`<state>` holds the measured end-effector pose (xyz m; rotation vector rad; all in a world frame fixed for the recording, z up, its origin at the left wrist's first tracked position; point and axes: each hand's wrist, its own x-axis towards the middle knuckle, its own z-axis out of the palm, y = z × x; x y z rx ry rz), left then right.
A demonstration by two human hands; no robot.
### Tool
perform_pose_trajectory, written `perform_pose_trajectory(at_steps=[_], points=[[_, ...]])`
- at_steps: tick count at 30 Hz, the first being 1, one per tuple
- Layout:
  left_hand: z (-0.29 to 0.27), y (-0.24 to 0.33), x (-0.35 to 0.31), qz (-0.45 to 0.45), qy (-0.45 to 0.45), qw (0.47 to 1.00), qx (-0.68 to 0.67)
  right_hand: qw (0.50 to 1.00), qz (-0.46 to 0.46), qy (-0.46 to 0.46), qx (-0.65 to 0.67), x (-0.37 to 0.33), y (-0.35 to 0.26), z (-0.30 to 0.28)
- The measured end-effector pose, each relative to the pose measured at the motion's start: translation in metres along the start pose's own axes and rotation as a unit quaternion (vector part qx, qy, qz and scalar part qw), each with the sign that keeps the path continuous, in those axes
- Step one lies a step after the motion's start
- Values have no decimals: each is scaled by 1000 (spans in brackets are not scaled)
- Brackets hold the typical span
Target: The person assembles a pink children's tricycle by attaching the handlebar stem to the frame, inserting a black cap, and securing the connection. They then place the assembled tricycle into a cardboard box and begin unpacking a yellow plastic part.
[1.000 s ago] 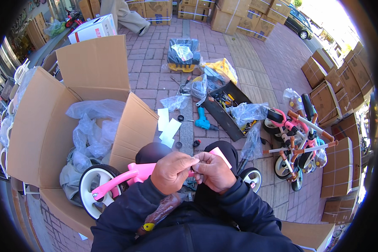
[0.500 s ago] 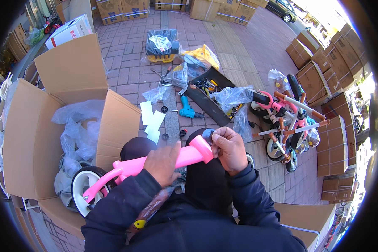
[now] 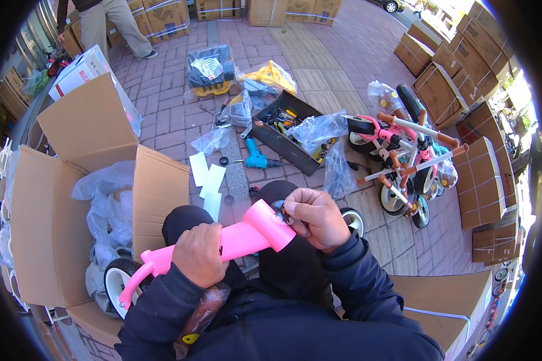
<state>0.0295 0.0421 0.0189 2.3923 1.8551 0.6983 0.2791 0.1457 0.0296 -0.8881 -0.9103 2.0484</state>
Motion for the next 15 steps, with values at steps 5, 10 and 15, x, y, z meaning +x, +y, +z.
perform_pose_trajectory(at_steps=[5, 10, 15], points=[[2, 0, 0, -5, 7, 1000, 1, 999, 13, 30, -25, -6, 0, -3], [4, -2, 1, -8, -5, 1000, 2, 998, 28, 55, -32, -5, 2, 0], [6, -3, 1, -7, -11, 1000, -1, 995, 20, 90, -45, -6, 1, 6]])
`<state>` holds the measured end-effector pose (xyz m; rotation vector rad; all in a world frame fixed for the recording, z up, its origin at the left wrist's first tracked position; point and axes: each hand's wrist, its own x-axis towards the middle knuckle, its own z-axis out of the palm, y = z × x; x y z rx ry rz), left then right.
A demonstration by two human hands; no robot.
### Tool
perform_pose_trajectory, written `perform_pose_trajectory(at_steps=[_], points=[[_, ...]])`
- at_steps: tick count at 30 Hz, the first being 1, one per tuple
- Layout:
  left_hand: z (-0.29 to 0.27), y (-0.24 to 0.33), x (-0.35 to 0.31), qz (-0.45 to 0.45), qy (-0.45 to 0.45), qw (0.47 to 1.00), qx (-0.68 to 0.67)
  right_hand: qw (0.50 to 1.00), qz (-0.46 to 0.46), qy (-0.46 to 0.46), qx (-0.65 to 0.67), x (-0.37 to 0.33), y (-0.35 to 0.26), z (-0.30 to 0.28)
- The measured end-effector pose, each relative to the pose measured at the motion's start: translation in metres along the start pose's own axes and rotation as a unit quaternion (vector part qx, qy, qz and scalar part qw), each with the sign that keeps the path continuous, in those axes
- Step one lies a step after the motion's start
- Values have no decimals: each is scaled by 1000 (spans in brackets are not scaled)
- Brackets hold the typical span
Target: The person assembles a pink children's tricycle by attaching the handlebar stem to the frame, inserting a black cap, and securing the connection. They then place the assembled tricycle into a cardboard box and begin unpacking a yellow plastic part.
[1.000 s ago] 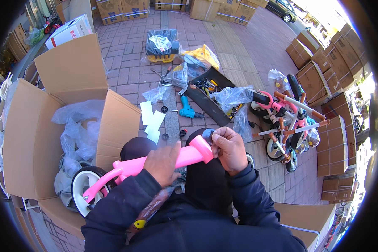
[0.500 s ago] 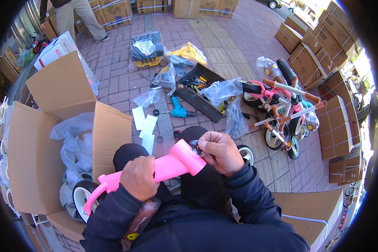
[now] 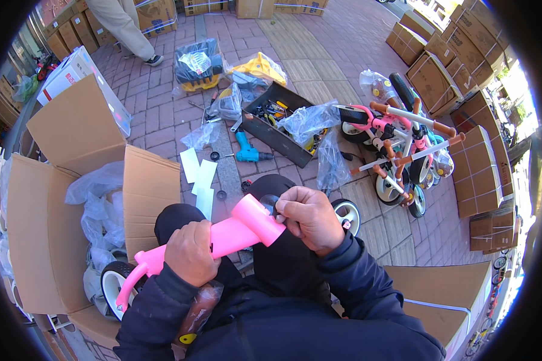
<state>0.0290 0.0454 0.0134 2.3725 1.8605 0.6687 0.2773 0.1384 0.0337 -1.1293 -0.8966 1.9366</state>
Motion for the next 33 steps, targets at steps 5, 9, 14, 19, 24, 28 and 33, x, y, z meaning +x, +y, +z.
perform_pose_trajectory(at_steps=[5, 9, 14, 19, 24, 28, 33], points=[[2, -1, 0, 3, 2, 1000, 7, 998, -9, 31, -49, -4, -4, 7], [5, -1, -1, 8, -2, 1000, -2, 990, -8, 62, -124, -4, -5, 12], [11, -1, -2, 7, -11, 1000, 15, 973, -29, 97, -208, -4, -3, 13], [16, 0, -1, 13, -20, 1000, 20, 963, -11, 121, -242, -3, 0, 9], [15, 2, 0, 22, -52, 998, 10, 972, 35, 111, -205, -1, 4, 5], [23, 7, 10, 78, -102, 991, -17, 975, 58, 118, -180, 4, 15, -3], [39, 18, 23, 126, -116, 985, -31, 979, 60, 120, -153, 9, 33, -14]])
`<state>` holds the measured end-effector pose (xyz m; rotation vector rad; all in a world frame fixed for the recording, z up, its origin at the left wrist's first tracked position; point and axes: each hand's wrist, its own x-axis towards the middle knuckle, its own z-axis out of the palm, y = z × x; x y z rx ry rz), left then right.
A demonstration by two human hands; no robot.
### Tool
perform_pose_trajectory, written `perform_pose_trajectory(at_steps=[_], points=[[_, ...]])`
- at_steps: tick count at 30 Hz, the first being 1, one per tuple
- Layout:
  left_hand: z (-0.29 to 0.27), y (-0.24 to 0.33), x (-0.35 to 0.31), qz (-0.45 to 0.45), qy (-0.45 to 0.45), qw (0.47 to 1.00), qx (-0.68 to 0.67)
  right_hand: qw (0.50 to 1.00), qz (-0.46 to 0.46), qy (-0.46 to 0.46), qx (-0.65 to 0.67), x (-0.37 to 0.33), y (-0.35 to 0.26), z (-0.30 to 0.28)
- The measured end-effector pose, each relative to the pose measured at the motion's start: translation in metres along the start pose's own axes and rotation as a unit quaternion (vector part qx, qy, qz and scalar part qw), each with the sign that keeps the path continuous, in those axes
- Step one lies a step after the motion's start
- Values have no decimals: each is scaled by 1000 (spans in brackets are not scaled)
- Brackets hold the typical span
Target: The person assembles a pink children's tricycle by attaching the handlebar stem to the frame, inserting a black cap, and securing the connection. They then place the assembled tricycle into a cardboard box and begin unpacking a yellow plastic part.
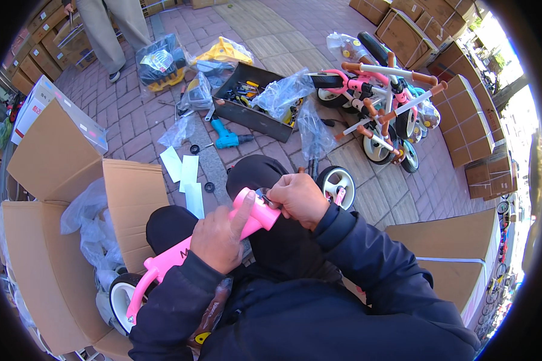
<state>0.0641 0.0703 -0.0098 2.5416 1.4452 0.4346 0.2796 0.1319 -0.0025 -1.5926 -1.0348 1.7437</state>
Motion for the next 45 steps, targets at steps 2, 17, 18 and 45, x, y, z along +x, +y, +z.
perform_pose_trajectory(at_steps=[2, 17, 18, 45], points=[[3, 1, 4, 3, -15, 1000, 2, 1000, -2, 1, 11, 1, 4, -1], [-4, 3, 8, -8, 19, 998, -55, 921, -284, 125, -234, -13, 12, -5], [-4, 4, 8, -11, 25, 998, -56, 871, -409, 106, -252, -18, 14, -2], [-31, -102, 75, -38, -45, 998, -30, 779, -153, -385, -470, 244, -9, -70]])
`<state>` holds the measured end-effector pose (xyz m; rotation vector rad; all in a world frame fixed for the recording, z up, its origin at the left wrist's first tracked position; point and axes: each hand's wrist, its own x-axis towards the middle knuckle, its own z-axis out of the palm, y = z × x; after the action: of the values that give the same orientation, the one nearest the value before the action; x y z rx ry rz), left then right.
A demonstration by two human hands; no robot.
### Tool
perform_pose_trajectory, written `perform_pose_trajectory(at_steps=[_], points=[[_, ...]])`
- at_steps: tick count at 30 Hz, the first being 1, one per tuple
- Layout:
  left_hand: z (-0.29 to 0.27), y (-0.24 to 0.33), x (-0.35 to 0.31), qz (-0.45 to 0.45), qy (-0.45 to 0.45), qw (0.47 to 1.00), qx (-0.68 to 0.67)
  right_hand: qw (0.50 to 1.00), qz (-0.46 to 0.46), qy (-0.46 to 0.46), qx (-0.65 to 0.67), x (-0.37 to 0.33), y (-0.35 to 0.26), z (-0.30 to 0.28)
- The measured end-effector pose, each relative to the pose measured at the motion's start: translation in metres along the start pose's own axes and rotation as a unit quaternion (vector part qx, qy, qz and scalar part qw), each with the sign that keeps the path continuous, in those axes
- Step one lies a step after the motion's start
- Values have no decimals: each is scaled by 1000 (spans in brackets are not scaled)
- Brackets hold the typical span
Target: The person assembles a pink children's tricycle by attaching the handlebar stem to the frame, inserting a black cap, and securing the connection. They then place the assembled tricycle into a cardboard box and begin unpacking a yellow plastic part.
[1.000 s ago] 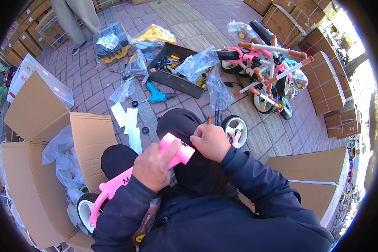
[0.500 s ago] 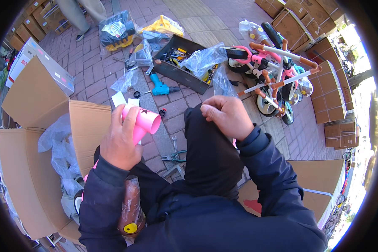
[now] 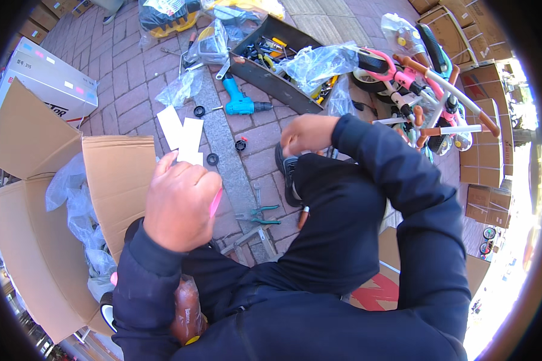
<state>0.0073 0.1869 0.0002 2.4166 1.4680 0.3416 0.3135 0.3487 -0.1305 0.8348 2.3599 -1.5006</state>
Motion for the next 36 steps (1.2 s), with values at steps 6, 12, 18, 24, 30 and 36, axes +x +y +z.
perform_pose_trajectory(at_steps=[6, 12, 18, 24, 30, 36], points=[[-11, -13, 2, -7, 21, 1000, -17, 889, 22, -377, -257, 137, 79, 189], [-9, -10, -3, 14, 21, 999, -48, 946, 285, -98, -120, 108, 121, 360], [-1, -16, -5, 61, 4, 997, -55, 954, 96, -256, -123, 157, 87, 301], [7, -4, -10, 78, 33, 994, -68, 958, -69, 35, -276, 295, -50, 86], [5, 6, -45, 6, 86, 996, -3, 959, -77, 244, 121, 244, -144, 20], [2, 15, -137, -192, 130, 973, 15, 986, -15, 135, 92, 130, -157, 30]])
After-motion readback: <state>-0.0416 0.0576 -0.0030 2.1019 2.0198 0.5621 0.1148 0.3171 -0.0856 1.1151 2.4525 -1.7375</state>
